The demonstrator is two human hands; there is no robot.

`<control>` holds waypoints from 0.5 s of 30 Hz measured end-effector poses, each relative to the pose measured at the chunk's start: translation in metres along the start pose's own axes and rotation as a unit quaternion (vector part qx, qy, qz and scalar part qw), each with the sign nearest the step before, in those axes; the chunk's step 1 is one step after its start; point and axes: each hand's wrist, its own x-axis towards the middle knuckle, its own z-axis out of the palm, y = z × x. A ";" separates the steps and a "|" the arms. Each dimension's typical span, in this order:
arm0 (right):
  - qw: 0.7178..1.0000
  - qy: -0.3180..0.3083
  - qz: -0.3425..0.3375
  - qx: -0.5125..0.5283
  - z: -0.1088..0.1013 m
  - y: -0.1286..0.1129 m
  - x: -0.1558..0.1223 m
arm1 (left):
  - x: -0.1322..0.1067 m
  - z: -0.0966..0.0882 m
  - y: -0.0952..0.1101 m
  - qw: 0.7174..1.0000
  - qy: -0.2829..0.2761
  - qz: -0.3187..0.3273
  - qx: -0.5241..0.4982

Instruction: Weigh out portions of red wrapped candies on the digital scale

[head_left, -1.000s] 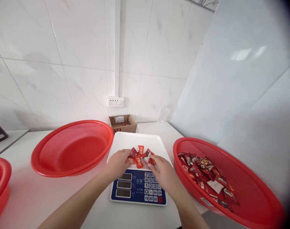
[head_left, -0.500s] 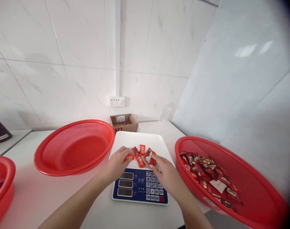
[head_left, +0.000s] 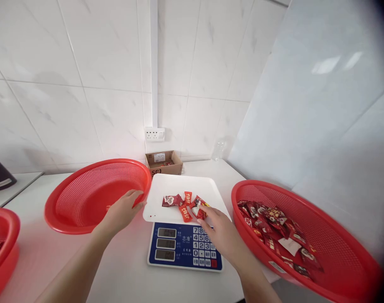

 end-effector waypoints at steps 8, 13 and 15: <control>1.000 -0.009 0.013 -0.001 -0.002 -0.001 -0.001 | -0.009 -0.007 -0.006 0.999 -0.031 -0.024 0.007; 1.000 -0.002 0.014 -0.006 -0.001 -0.003 0.001 | -0.005 -0.002 0.026 0.999 -0.007 0.036 0.013; 1.000 -0.002 0.019 -0.010 -0.001 -0.005 0.002 | 0.001 0.008 0.045 0.996 -0.023 0.091 0.008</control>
